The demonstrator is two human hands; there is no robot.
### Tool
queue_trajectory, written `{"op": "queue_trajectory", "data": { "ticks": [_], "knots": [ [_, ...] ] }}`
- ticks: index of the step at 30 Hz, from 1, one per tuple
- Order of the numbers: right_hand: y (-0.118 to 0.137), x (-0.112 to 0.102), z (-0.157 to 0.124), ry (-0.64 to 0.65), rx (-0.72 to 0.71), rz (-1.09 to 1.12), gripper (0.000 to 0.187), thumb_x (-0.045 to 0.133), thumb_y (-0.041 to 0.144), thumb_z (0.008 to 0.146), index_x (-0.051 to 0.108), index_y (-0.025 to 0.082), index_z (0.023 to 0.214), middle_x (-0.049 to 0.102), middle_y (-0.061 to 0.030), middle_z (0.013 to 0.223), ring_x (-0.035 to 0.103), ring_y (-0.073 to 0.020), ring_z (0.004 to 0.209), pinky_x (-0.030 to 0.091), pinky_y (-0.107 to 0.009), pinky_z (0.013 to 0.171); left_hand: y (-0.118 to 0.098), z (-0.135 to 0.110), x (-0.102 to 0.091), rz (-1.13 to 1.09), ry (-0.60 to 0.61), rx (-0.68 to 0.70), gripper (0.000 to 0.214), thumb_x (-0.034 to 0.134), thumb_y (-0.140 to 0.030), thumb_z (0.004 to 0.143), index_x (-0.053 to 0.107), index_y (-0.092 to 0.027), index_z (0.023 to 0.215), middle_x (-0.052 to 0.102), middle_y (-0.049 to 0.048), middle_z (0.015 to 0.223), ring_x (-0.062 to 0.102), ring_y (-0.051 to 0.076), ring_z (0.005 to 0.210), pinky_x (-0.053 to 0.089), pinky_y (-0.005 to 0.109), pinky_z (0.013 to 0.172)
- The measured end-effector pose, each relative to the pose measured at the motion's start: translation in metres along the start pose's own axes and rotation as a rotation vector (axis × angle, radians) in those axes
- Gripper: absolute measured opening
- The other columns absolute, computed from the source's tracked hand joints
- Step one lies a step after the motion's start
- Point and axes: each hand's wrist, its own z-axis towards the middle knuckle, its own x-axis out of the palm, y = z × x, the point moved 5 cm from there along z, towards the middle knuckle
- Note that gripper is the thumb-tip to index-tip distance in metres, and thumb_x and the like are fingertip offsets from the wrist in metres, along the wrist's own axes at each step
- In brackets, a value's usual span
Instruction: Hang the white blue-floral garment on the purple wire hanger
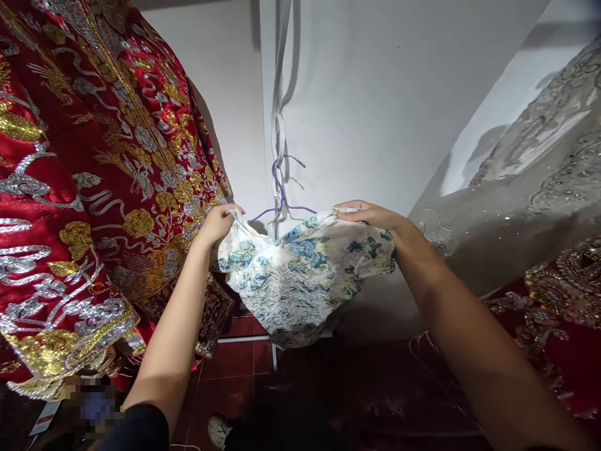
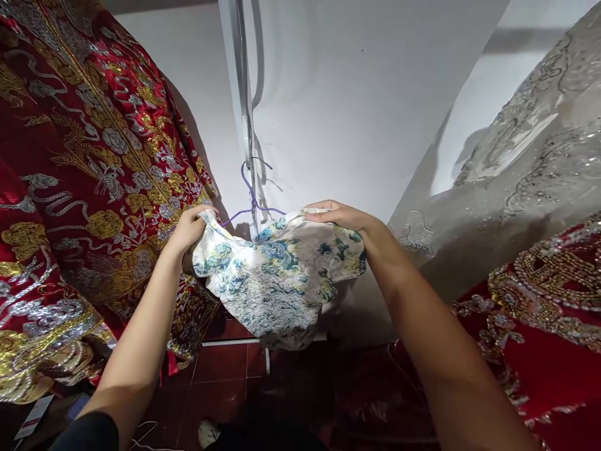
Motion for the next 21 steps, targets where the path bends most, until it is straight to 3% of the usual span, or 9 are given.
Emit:
{"op": "queue_trajectory", "data": {
  "ticks": [3,6,10,14,16,21],
  "knots": [
    [-0.007,0.0,0.001,0.023,-0.007,0.038,0.048,0.078,0.063,0.068,0.079,0.021,0.093,0.075,-0.0083,0.1,0.067,-0.0302,0.096,0.051,-0.037,0.081,0.02,0.03,0.014,0.065,0.16,-0.123,0.013,0.059,-0.017,0.071,0.072,-0.016,0.071,0.074,0.0075,0.08,0.067,0.026,0.087,0.049,0.031,0.084],
    [-0.007,-0.005,0.001,0.051,-0.022,0.01,0.045,0.078,0.059,0.07,0.079,0.021,0.095,0.075,-0.0092,0.101,0.066,-0.0303,0.097,0.049,-0.036,0.081,0.036,0.037,0.015,0.116,0.093,-0.207,0.01,0.071,-0.016,0.063,0.065,-0.017,0.055,0.07,0.0128,0.068,0.068,0.035,0.087,0.049,0.038,0.084],
    [-0.006,-0.006,0.003,0.04,-0.033,0.03,0.041,0.079,0.056,0.07,0.079,0.022,0.093,0.075,-0.0095,0.098,0.067,-0.029,0.095,0.049,-0.036,0.079,0.026,0.036,0.006,0.087,-0.073,-0.182,0.007,0.068,-0.021,0.072,0.071,-0.015,0.074,0.073,0.0169,0.086,0.066,0.035,0.103,0.048,0.038,0.088],
    [-0.012,0.004,0.002,0.058,-0.018,0.111,0.045,0.076,0.056,0.074,0.078,0.02,0.101,0.075,-0.0093,0.095,0.068,-0.0259,0.089,0.05,-0.035,0.076,0.007,0.038,0.002,-0.04,-0.12,-0.136,0.03,0.046,-0.024,0.087,0.072,-0.013,0.099,0.074,0.0114,0.092,0.069,0.024,0.083,0.053,0.032,0.076],
    [-0.013,0.006,0.0,0.042,-0.012,0.118,0.048,0.076,0.056,0.074,0.077,0.02,0.105,0.076,-0.0091,0.095,0.069,-0.0257,0.09,0.05,-0.035,0.077,0.009,0.033,0.001,-0.072,-0.087,-0.162,0.029,0.048,-0.024,0.085,0.072,-0.012,0.094,0.074,0.0106,0.083,0.068,0.021,0.069,0.053,0.031,0.067],
    [-0.007,0.004,-0.006,0.012,0.012,0.113,0.043,0.079,0.056,0.072,0.079,0.021,0.098,0.076,-0.0079,0.094,0.07,-0.0256,0.087,0.051,-0.033,0.075,0.037,0.0,0.0,-0.028,0.04,-0.261,0.006,0.07,-0.021,0.065,0.069,-0.016,0.061,0.063,0.0075,0.051,0.063,0.025,0.056,0.05,0.033,0.058]
  ]
}}
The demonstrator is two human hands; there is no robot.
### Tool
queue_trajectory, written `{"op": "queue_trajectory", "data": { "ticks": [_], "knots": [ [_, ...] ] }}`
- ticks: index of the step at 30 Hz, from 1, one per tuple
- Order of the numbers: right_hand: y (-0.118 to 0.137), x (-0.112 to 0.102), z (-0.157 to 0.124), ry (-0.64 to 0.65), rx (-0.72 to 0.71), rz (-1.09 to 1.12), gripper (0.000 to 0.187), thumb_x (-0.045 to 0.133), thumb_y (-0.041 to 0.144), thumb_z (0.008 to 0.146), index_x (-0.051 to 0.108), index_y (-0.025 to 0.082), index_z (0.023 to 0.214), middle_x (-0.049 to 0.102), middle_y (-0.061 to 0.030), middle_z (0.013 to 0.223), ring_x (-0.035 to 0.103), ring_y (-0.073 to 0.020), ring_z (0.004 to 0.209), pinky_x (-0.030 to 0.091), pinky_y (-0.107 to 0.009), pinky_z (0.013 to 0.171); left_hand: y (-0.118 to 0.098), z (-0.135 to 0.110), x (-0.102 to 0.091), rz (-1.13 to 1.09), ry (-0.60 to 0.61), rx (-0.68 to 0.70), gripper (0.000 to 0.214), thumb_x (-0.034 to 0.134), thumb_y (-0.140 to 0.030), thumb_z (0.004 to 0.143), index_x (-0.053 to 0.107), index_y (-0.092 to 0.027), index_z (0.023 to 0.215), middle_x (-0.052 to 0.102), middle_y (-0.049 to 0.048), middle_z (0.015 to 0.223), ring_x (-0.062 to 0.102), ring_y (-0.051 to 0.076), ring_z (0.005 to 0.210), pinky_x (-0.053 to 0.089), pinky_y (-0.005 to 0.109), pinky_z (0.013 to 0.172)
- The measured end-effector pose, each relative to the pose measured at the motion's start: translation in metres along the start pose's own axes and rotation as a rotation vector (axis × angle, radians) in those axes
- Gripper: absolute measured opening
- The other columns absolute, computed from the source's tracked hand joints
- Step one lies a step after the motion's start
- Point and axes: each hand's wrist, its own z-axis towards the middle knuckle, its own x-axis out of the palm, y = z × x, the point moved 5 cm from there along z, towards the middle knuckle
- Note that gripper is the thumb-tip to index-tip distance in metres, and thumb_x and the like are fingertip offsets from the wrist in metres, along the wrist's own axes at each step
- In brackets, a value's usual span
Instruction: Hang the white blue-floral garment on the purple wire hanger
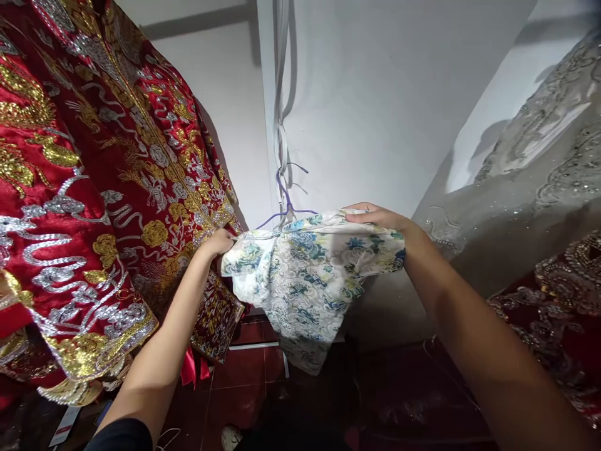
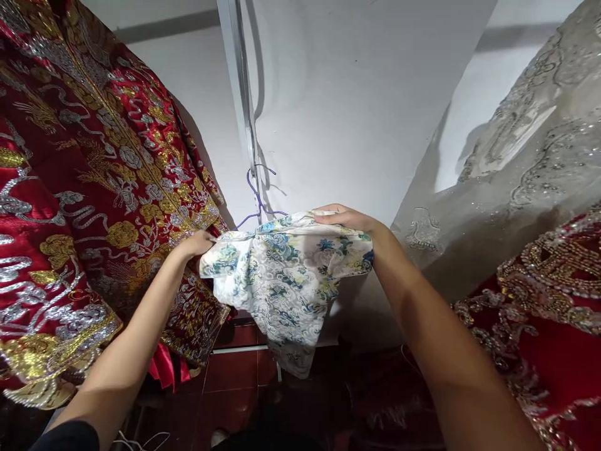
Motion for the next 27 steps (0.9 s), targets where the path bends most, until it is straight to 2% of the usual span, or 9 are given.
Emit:
{"op": "queue_trajectory", "data": {
  "ticks": [4,6,8,12,15,17,21,24,27],
  "knots": [
    [0.004,0.003,-0.001,0.009,0.02,0.0,0.043,0.08,0.055,0.07,0.08,0.02,0.095,0.076,-0.0082,0.093,0.069,-0.0243,0.081,0.051,-0.032,0.07,0.005,-0.004,-0.005,0.046,-0.012,-0.029,0.009,0.069,-0.016,0.059,0.064,-0.019,0.053,0.065,0.0114,0.054,0.067,0.032,0.067,0.051,0.038,0.067],
    [0.003,0.004,0.0,0.005,0.006,-0.004,0.043,0.08,0.055,0.07,0.079,0.02,0.095,0.076,-0.008,0.096,0.069,-0.0238,0.083,0.051,-0.032,0.072,-0.01,0.001,-0.009,0.036,-0.073,0.003,0.003,0.067,-0.016,0.062,0.068,-0.018,0.061,0.071,0.0144,0.068,0.068,0.035,0.084,0.05,0.04,0.078],
    [0.002,0.005,0.001,0.004,-0.025,-0.013,0.041,0.08,0.055,0.071,0.079,0.02,0.093,0.076,-0.0076,0.098,0.069,-0.0233,0.087,0.05,-0.032,0.076,-0.031,0.006,-0.01,0.003,-0.125,0.067,0.014,0.062,-0.02,0.069,0.073,-0.017,0.077,0.074,0.0135,0.085,0.067,0.033,0.097,0.049,0.038,0.084],
    [-0.003,0.009,-0.001,0.018,-0.014,0.052,0.044,0.078,0.052,0.073,0.078,0.018,0.1,0.075,-0.0079,0.1,0.069,-0.022,0.087,0.05,-0.031,0.076,-0.056,0.002,-0.001,-0.344,-0.103,0.149,0.033,0.052,-0.028,0.081,0.071,-0.015,0.104,0.075,0.0088,0.092,0.067,0.021,0.078,0.051,0.03,0.071],
    [-0.002,0.012,-0.004,0.014,0.031,0.086,0.042,0.079,0.049,0.074,0.077,0.018,0.102,0.076,-0.0078,0.095,0.069,-0.0206,0.078,0.05,-0.031,0.069,-0.034,-0.015,0.004,-0.586,-0.031,0.015,0.035,0.056,-0.033,0.081,0.067,-0.015,0.109,0.075,0.0088,0.085,0.063,0.016,0.061,0.05,0.028,0.061],
    [0.002,0.014,-0.004,0.021,0.012,0.063,0.038,0.08,0.048,0.073,0.079,0.018,0.097,0.076,-0.0074,0.092,0.069,-0.0206,0.077,0.05,-0.031,0.069,-0.006,-0.033,0.003,-0.523,-0.016,-0.092,0.032,0.055,-0.034,0.081,0.069,-0.014,0.104,0.07,0.0049,0.067,0.056,0.014,0.048,0.046,0.026,0.053],
    [0.004,0.016,0.001,0.044,0.0,0.064,0.035,0.081,0.047,0.071,0.079,0.019,0.092,0.076,-0.0073,0.094,0.069,-0.0214,0.079,0.051,-0.03,0.07,0.042,-0.069,0.003,-0.355,0.012,-0.191,0.019,0.057,-0.029,0.076,0.07,-0.015,0.078,0.044,-0.0047,0.036,0.034,0.011,0.03,0.027,0.023,0.038],
    [0.0,0.016,0.006,0.077,0.033,0.08,0.038,0.081,0.047,0.072,0.08,0.019,0.097,0.076,-0.0072,0.097,0.07,-0.0217,0.082,0.052,-0.03,0.07,0.057,-0.076,0.007,-0.232,0.014,-0.212,0.01,0.063,-0.021,0.068,0.062,-0.02,0.058,0.048,-0.0012,0.034,0.04,0.014,0.031,0.026,0.025,0.039],
    [-0.003,0.016,0.009,0.104,0.039,0.078,0.043,0.081,0.045,0.071,0.079,0.018,0.105,0.077,-0.0081,0.101,0.07,-0.0238,0.089,0.053,-0.03,0.075,0.058,-0.064,0.013,-0.176,0.006,-0.223,0.012,0.064,-0.012,0.06,0.061,-0.022,0.054,0.053,0.0007,0.037,0.044,0.015,0.031,0.03,0.027,0.042]
  ]
}}
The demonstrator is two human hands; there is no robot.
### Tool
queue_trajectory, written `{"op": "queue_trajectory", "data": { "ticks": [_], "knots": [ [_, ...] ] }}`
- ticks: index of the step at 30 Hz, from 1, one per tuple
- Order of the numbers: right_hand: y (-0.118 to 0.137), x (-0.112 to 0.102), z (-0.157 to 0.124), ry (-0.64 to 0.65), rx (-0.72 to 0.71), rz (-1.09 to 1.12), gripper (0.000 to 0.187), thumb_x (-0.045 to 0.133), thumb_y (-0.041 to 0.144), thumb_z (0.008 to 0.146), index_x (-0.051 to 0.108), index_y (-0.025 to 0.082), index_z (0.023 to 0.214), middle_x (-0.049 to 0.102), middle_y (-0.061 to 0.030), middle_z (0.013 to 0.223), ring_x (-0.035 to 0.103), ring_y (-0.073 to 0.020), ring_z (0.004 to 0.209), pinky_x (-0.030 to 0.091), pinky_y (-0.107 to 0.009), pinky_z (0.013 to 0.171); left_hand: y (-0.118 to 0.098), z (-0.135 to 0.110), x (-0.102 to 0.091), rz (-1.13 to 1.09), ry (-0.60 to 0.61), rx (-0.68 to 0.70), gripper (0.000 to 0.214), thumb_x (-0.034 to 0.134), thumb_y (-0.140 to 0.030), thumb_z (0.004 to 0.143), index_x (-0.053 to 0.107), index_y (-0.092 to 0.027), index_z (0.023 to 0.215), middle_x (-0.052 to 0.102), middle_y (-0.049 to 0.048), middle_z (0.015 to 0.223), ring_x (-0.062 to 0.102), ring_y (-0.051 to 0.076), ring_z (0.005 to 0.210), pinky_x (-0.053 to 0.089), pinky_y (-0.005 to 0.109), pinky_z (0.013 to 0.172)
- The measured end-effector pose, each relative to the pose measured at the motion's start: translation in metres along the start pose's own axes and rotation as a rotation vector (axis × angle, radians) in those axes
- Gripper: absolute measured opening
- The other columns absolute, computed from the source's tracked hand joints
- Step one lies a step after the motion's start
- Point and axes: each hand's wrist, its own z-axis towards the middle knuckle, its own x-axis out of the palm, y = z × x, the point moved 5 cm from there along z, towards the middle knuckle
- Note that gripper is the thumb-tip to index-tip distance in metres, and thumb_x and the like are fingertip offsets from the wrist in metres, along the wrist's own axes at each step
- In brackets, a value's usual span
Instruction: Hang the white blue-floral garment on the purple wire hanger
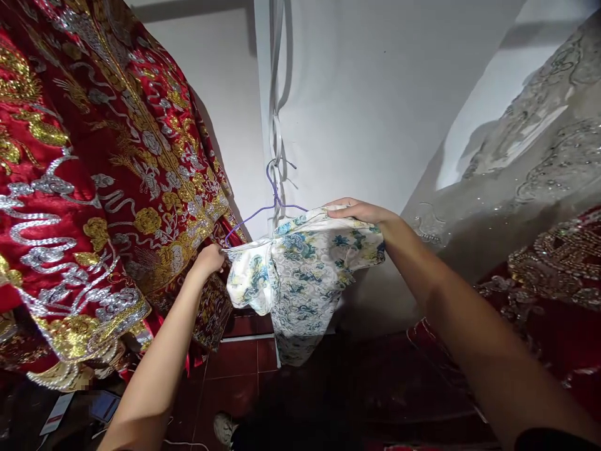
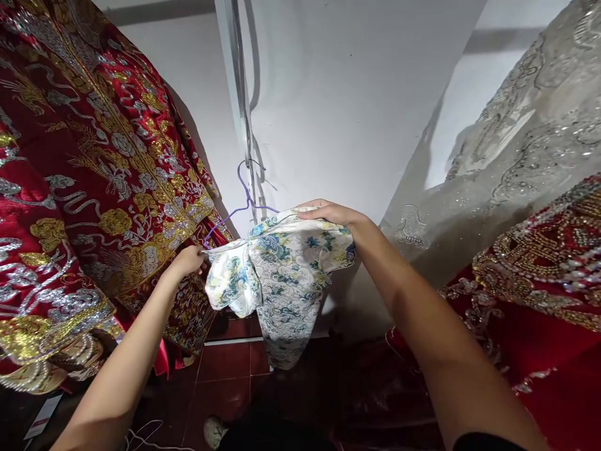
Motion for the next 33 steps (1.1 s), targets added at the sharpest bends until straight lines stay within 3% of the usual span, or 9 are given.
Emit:
{"op": "queue_trajectory", "data": {
  "ticks": [3,6,10,15,23,28,33],
  "knots": [
    [-0.004,-0.001,0.0,-0.03,0.0,0.021,0.047,0.083,0.045,0.07,0.078,0.019,0.109,0.077,-0.0086,0.103,0.071,-0.0247,0.091,0.053,-0.03,0.077,-0.014,0.018,0.004,-0.059,-0.068,0.05,0.012,0.059,-0.01,0.064,0.066,-0.019,0.068,0.062,0.0022,0.048,0.054,0.017,0.04,0.04,0.027,0.049],
    [-0.008,-0.001,-0.002,-0.082,0.017,0.099,0.048,0.085,0.044,0.069,0.078,0.02,0.109,0.078,-0.008,0.1,0.072,-0.0233,0.087,0.054,-0.03,0.075,-0.03,0.032,0.004,-0.198,-0.2,0.122,0.019,0.053,-0.014,0.072,0.066,-0.016,0.084,0.071,0.0049,0.069,0.065,0.018,0.062,0.049,0.026,0.061],
    [-0.011,0.002,-0.001,-0.113,0.029,0.18,0.049,0.086,0.042,0.068,0.077,0.019,0.11,0.077,-0.0078,0.102,0.072,-0.0213,0.085,0.055,-0.029,0.076,-0.033,0.038,0.006,-0.448,-0.312,0.125,0.019,0.05,-0.018,0.078,0.064,-0.016,0.091,0.072,0.0057,0.082,0.068,0.016,0.075,0.055,0.027,0.073],
    [-0.011,0.006,-0.002,-0.122,0.053,0.159,0.051,0.086,0.042,0.069,0.076,0.02,0.114,0.077,-0.0083,0.107,0.072,-0.025,0.095,0.055,-0.032,0.084,-0.011,0.019,0.013,-0.753,-0.33,0.04,0.013,0.054,-0.014,0.08,0.065,-0.014,0.087,0.073,0.009,0.088,0.071,0.017,0.083,0.058,0.033,0.084],
    [0.004,0.018,-0.004,-0.101,0.021,-0.002,0.052,0.083,0.045,0.07,0.076,0.023,0.117,0.076,-0.0077,0.113,0.068,-0.0297,0.108,0.052,-0.037,0.093,0.032,-0.033,0.021,-1.019,-0.544,-0.084,0.016,0.05,-0.004,0.081,0.063,-0.012,0.086,0.072,0.0065,0.085,0.073,0.014,0.082,0.058,0.032,0.09],
    [0.003,0.01,-0.004,-0.075,0.068,0.023,0.05,0.084,0.043,0.068,0.077,0.021,0.113,0.077,-0.0077,0.107,0.072,-0.0277,0.095,0.055,-0.037,0.083,0.023,-0.046,0.018,-1.018,-0.615,-0.017,0.013,0.058,-0.01,0.08,0.066,-0.012,0.09,0.072,0.0042,0.084,0.072,0.013,0.078,0.059,0.032,0.087],
    [0.008,-0.006,-0.008,-0.123,0.075,0.024,0.046,0.086,0.038,0.064,0.079,0.018,0.105,0.078,-0.0093,0.099,0.072,-0.0247,0.083,0.057,-0.036,0.075,-0.008,-0.038,0.004,-0.911,-0.617,0.096,0.016,0.059,-0.012,0.078,0.069,-0.013,0.091,0.071,0.0033,0.082,0.07,0.015,0.077,0.057,0.033,0.082]
  ]
}}
